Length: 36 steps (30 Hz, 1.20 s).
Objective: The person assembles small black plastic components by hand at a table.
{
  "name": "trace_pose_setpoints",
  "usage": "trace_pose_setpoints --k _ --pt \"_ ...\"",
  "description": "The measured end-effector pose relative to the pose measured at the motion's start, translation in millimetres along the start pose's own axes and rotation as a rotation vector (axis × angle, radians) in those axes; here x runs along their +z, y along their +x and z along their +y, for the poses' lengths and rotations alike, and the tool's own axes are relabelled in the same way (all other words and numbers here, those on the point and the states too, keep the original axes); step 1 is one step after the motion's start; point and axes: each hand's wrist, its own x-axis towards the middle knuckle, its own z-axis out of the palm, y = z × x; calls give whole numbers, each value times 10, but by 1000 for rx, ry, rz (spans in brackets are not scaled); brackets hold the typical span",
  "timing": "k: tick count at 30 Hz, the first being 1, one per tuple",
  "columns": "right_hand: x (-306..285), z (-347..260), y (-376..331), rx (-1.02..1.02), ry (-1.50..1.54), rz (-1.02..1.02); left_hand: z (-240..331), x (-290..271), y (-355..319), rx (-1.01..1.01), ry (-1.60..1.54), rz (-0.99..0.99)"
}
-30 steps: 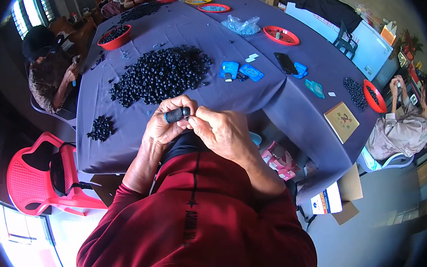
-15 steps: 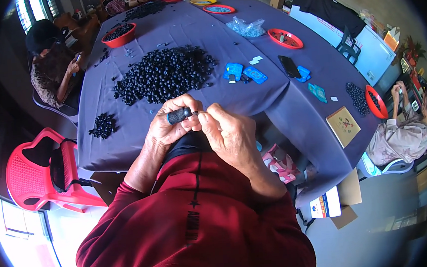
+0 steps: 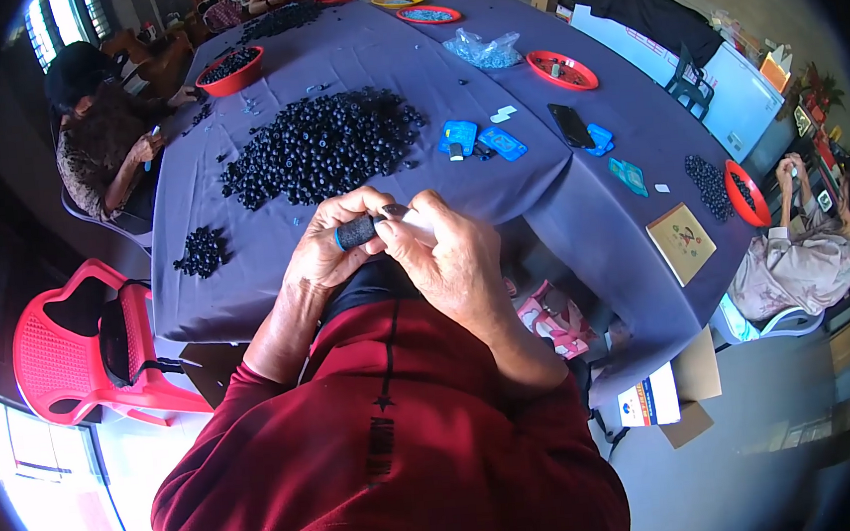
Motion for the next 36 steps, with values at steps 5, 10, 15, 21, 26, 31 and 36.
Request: trace_pose_setpoints --k 5,10,15,21,26,31,36 --pt "-38 -64 10 -4 -24 -40 -9 -25 -4 12 -63 -19" --pt "-36 -140 27 35 -7 -15 170 -140 -66 -56 472 200" --pt "14 -62 22 107 124 -34 240 -1063 -600 188 1826 617" --pt "150 -10 21 64 23 -117 508 -1860 -1446 -43 2468 698" --pt "135 -8 19 64 -6 -124 581 -1860 -1564 -75 2666 563" --pt "153 16 11 49 0 -117 621 -1809 -1463 -21 2619 617" --pt "199 49 -1 -11 -22 -109 1033 -2273 -1175 -93 2336 836"
